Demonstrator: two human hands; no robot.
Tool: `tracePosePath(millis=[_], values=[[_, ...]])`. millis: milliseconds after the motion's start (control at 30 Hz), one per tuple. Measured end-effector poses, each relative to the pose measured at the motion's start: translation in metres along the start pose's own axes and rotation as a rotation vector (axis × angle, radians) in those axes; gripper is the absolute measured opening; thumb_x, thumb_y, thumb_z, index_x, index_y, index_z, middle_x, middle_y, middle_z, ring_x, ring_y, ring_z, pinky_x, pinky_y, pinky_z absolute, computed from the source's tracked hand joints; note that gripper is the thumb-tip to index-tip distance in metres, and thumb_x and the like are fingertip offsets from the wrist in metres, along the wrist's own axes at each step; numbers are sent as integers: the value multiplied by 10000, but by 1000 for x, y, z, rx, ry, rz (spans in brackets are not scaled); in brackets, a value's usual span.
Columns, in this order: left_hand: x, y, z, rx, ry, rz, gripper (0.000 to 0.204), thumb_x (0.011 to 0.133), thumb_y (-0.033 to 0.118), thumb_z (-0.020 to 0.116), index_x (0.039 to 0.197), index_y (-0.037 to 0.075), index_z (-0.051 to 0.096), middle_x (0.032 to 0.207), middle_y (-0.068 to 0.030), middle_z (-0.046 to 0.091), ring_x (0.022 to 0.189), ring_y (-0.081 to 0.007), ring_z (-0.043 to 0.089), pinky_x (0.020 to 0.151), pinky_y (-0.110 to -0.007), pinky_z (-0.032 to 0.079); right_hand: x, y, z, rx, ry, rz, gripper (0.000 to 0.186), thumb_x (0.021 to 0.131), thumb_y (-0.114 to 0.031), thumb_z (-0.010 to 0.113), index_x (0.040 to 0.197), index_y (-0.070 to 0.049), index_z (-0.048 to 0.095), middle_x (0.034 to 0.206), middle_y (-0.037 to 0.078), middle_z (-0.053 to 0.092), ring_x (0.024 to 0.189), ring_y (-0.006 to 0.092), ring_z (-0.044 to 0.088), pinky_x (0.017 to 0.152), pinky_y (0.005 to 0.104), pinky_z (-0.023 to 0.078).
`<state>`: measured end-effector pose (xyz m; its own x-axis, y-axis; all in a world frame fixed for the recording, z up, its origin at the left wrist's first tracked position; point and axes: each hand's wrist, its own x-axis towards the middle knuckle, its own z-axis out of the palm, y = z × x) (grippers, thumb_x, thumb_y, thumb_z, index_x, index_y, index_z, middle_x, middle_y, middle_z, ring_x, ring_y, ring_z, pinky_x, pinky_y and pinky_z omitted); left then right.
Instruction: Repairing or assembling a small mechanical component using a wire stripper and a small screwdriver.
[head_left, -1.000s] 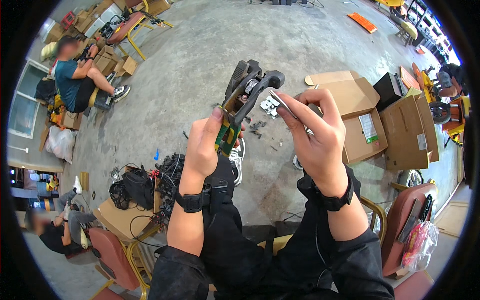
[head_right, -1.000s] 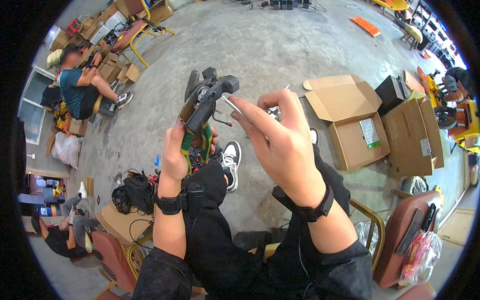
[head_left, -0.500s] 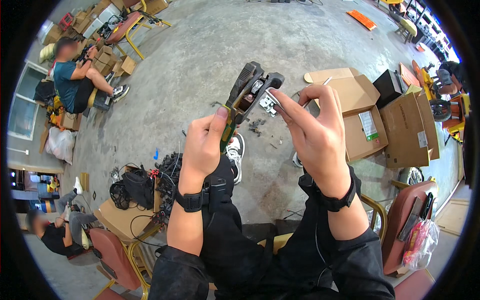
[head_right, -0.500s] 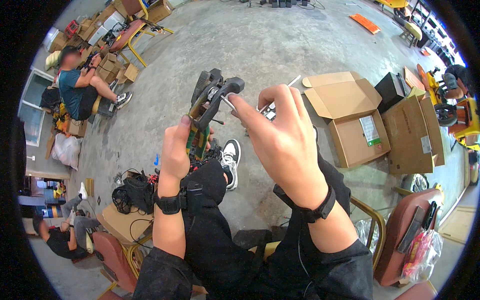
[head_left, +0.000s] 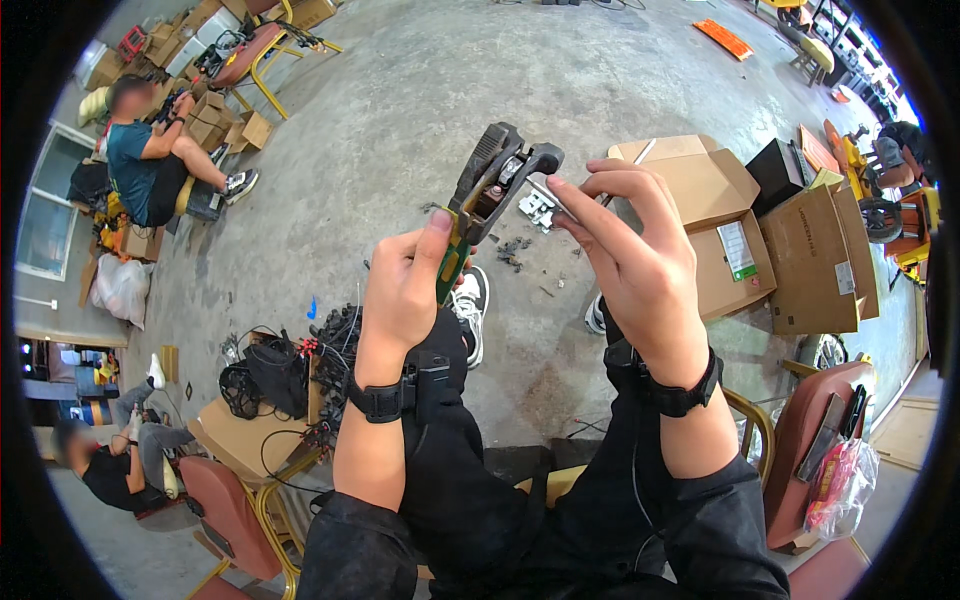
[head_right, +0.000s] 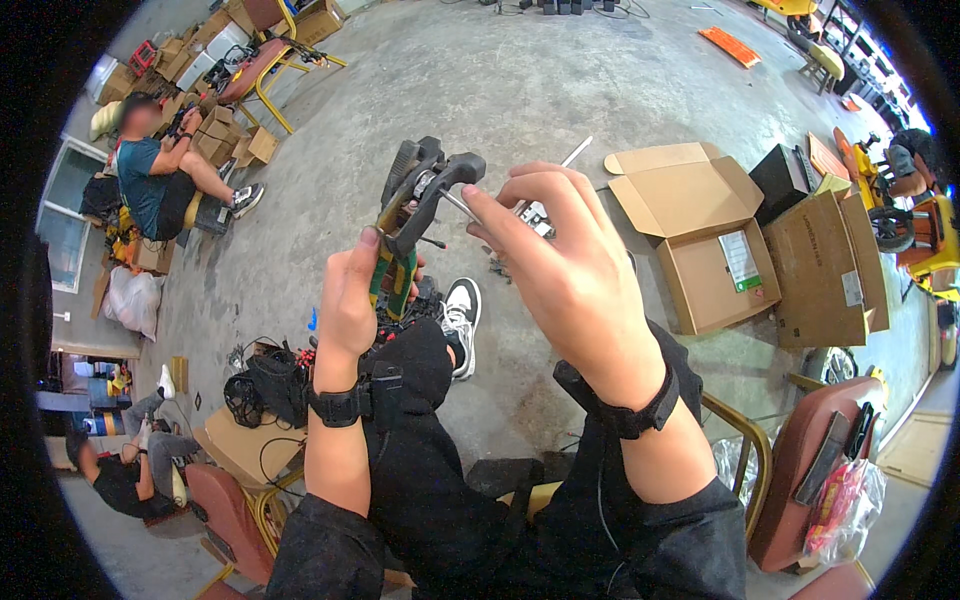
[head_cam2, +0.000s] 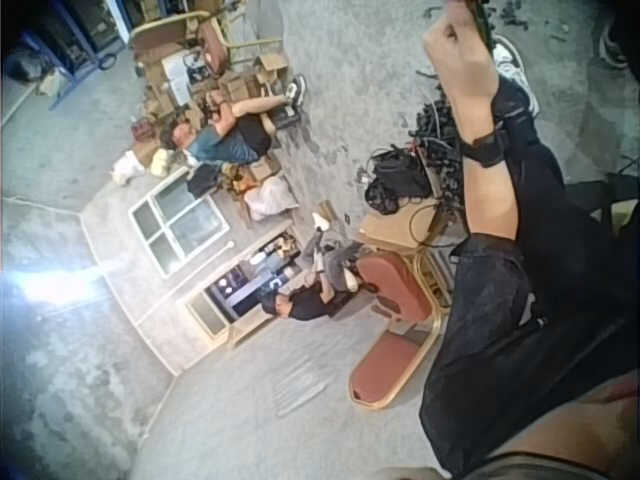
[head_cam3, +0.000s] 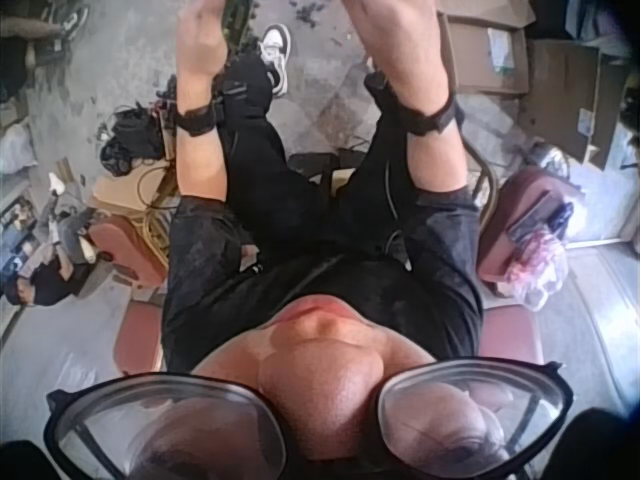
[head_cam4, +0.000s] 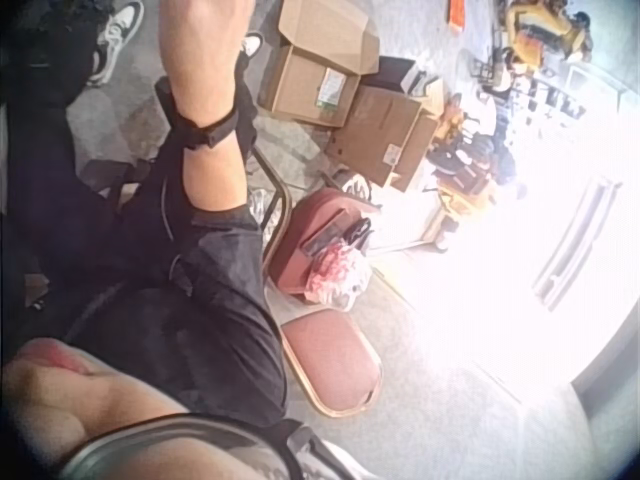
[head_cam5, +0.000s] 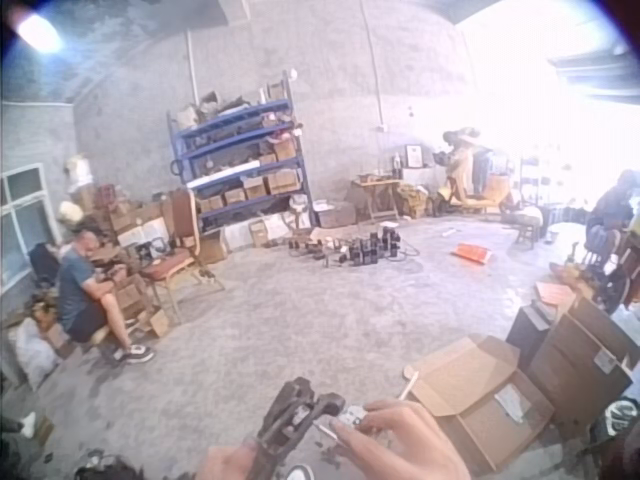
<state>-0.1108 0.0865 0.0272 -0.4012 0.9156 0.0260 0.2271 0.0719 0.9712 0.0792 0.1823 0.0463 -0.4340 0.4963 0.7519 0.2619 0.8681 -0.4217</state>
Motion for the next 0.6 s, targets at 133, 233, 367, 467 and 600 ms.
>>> tracePosePath(millis=[133,233,367,467,600], values=[[-1,2,3,-18,7,-1,627,926,516,450,761,-53,656,582,-36,557,557,-79,489,515,-236,353,1,1,-6,-238,5,-148,413,636,-47,653,1046,-96,662,871,36,541,900,215,566,758,354,478],[-1,0,3,-29,0,-6,619,928,509,453,766,-53,656,589,-38,564,561,-81,493,517,-234,355,0,1,-7,-325,-38,-154,401,653,-52,650,1049,-113,668,843,17,544,868,200,577,748,357,475],[-1,0,2,2,15,7,616,931,502,450,768,-56,654,596,-41,569,566,-81,492,522,-235,357,-3,3,2,-46,-33,-56,327,752,-49,646,1073,-113,663,744,27,535,724,200,595,679,335,468],[0,-1,2,11,22,27,600,935,480,452,768,-60,651,596,-44,569,574,-82,492,527,-236,359,-3,-5,-3,180,-144,258,320,805,-53,633,1118,-116,650,721,55,561,623,180,589,668,293,488],[0,4,6,-19,53,77,547,939,427,458,785,-66,641,623,-59,579,593,-86,493,543,-242,365,-8,5,6,577,-143,401,298,851,-67,608,1147,-84,636,764,63,613,665,158,622,697,244,503]])
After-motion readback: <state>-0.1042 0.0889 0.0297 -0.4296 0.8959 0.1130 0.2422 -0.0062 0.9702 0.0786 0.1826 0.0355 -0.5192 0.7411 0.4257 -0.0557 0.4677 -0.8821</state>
